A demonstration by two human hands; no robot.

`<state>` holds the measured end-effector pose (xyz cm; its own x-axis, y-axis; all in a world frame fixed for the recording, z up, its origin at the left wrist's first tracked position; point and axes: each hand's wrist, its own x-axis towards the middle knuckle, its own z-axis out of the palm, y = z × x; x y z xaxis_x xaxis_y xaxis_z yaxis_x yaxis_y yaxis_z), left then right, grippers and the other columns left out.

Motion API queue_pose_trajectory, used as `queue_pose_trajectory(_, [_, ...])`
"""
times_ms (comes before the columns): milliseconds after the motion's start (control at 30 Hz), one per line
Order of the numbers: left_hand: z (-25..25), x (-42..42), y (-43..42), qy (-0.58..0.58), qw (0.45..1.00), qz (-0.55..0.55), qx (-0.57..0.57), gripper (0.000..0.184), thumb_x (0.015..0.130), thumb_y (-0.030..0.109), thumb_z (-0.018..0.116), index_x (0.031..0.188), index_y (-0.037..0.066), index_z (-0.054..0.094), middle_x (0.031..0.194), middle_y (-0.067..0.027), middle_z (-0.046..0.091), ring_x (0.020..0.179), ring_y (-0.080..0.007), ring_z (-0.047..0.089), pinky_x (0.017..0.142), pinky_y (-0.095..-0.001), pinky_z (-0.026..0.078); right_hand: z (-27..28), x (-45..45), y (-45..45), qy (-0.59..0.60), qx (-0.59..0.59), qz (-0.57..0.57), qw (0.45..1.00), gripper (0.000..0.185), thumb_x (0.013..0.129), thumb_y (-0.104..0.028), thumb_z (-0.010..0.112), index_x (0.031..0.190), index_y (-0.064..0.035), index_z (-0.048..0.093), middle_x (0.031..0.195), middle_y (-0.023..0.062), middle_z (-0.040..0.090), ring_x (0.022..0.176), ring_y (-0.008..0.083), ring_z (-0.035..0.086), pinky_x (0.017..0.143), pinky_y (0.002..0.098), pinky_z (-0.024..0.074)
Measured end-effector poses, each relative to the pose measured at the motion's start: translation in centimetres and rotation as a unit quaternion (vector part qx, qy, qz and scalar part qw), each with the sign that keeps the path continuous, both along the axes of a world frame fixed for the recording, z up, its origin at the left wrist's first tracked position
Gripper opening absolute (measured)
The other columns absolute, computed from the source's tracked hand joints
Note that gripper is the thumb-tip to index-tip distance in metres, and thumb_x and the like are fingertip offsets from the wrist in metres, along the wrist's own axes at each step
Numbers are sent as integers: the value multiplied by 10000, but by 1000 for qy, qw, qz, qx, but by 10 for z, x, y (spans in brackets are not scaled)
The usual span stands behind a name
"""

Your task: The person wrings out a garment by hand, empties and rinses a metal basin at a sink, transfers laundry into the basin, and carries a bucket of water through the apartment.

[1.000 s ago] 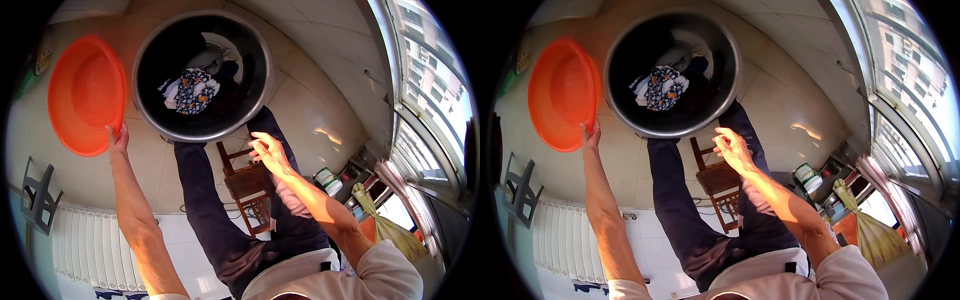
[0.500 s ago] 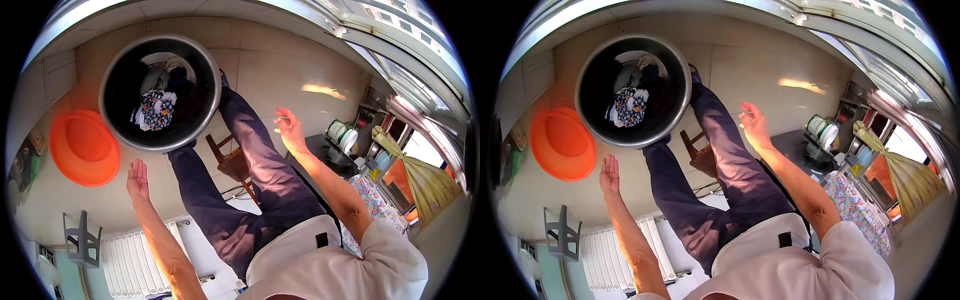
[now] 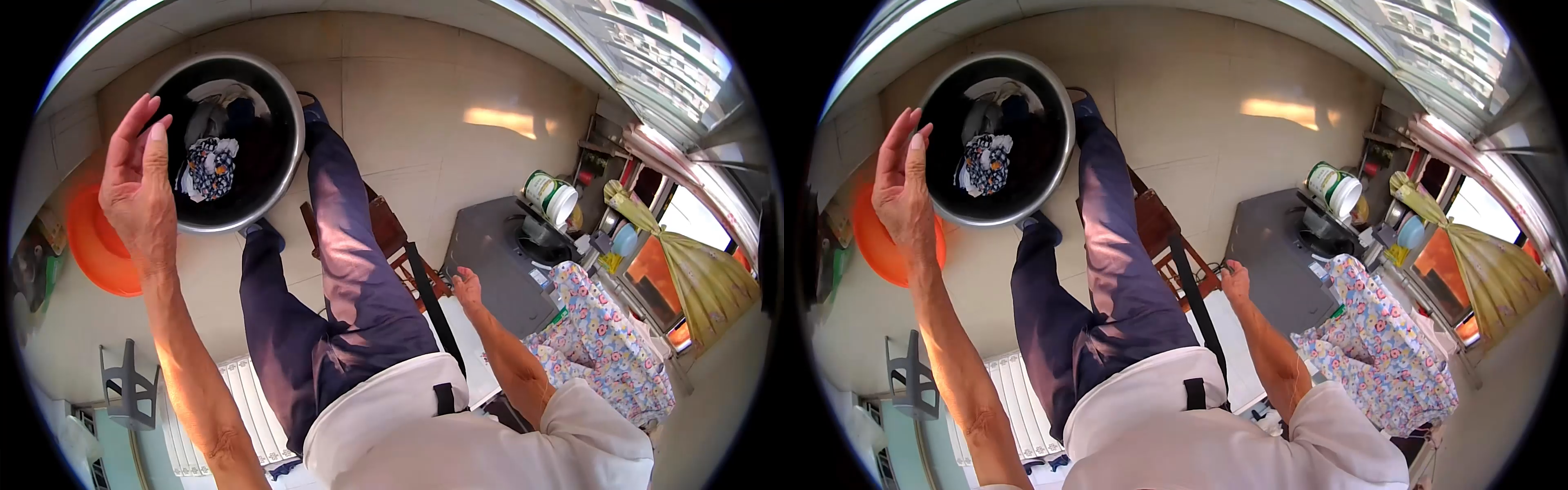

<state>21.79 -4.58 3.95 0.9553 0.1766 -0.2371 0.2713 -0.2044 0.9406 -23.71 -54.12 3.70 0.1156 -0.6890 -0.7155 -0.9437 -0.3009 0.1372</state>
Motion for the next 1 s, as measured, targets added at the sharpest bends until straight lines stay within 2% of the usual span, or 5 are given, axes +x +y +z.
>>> queue_pose_trajectory(67, [42,6,-3,-13,999,-25,24,341,1017,152,596,1336,36,608,1309,-97,652,1135,-173,658,1031,-289,497,29,-43,27,46,-60,109,991,448,864,-290,679,1190,17,666,1026,252,708,944,328,711,841,386,552])
queue_pose_trajectory(167, [66,-19,27,18,992,-90,83,320,1024,162,586,1316,38,626,1274,-88,669,1108,-153,658,988,-284,521,14,-168,41,13,-40,-64,997,573,866,-430,673,1176,52,669,1097,301,693,1081,406,665,949,417,513])
queue_pose_trajectory(533, [28,-198,76,381,861,-290,172,378,997,178,572,1296,-51,602,1141,-162,693,860,-220,713,759,-329,576,-27,-197,77,-35,-96,-333,937,1034,816,-456,779,1503,111,254,1446,311,455,1335,380,481,1127,396,392])
queue_pose_trajectory(733, [8,-223,76,474,820,-261,187,433,970,183,588,1299,-98,571,1195,-197,649,858,-255,726,708,-332,605,-84,-186,55,-151,-15,-549,822,394,847,-147,801,1137,36,604,1053,136,667,893,229,656,797,348,544])
queue_pose_trajectory(1000, [22,-166,51,463,855,-186,139,389,992,131,559,1321,-76,560,1187,-176,652,875,-269,726,721,-332,610,-51,-94,-13,-98,-116,-332,931,233,807,-185,733,1003,-61,749,887,130,745,859,262,712,816,395,540])
